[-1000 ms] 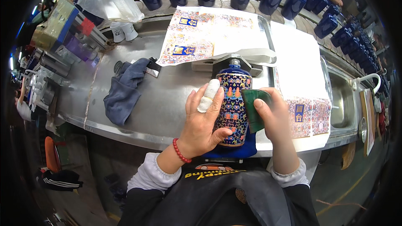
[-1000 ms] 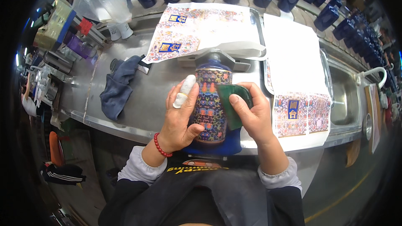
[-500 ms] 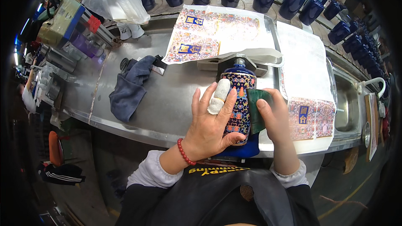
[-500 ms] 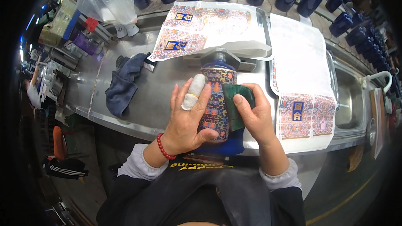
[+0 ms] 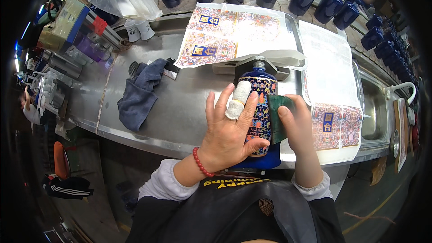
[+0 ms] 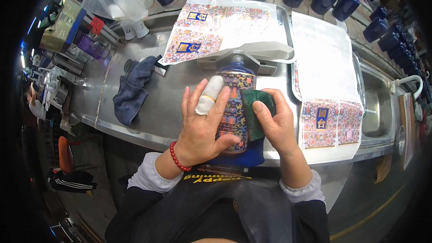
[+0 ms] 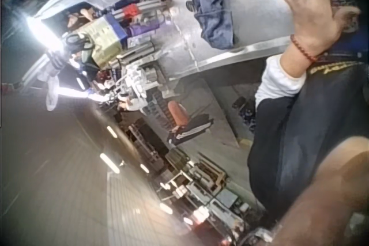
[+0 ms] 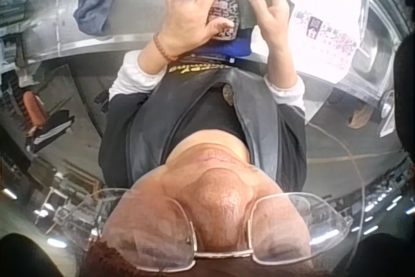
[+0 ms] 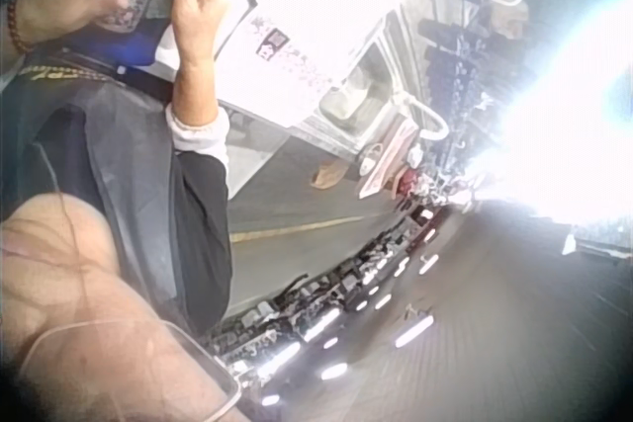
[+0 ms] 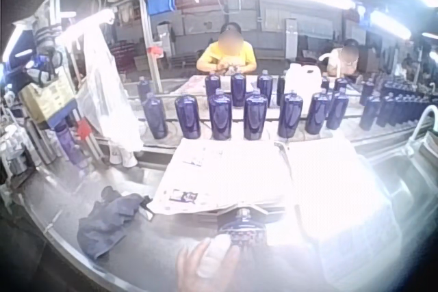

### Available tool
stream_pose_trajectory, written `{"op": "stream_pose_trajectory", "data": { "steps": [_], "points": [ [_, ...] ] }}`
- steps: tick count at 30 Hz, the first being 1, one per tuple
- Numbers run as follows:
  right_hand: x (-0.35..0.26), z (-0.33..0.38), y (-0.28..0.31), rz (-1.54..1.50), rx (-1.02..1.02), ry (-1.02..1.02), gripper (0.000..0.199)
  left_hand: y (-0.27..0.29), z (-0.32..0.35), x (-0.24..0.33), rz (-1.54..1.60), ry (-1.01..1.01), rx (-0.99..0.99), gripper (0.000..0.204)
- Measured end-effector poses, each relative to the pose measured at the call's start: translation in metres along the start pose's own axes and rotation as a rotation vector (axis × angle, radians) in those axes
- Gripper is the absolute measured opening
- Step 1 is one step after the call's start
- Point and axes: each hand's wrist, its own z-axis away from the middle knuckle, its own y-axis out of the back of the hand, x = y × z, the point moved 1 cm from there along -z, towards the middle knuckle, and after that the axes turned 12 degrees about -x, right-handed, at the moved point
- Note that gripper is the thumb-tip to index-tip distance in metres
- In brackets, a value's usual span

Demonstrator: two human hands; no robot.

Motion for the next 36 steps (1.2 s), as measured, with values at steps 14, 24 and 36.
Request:
{"op": "stream_pose_trajectory", "data": {
  "steps": [14, 24, 36],
  "points": [
    [0.003, 0.002, -0.001, -0.007, 0.010, -0.012, 0.029, -0.002, 0.004, 0.005, -0.042, 0.024, -0.009, 0.100],
    [0.003, 0.002, -0.002, -0.047, 0.004, -0.009, 0.027, 0.000, 0.002, 0.006, -0.010, 0.040, -0.016, 0.098],
    [0.004, 0.002, -0.001, -0.035, 0.012, -0.023, 0.026, 0.000, 0.007, 0.011, -0.108, 0.051, 0.002, 0.094]
  ]
}}
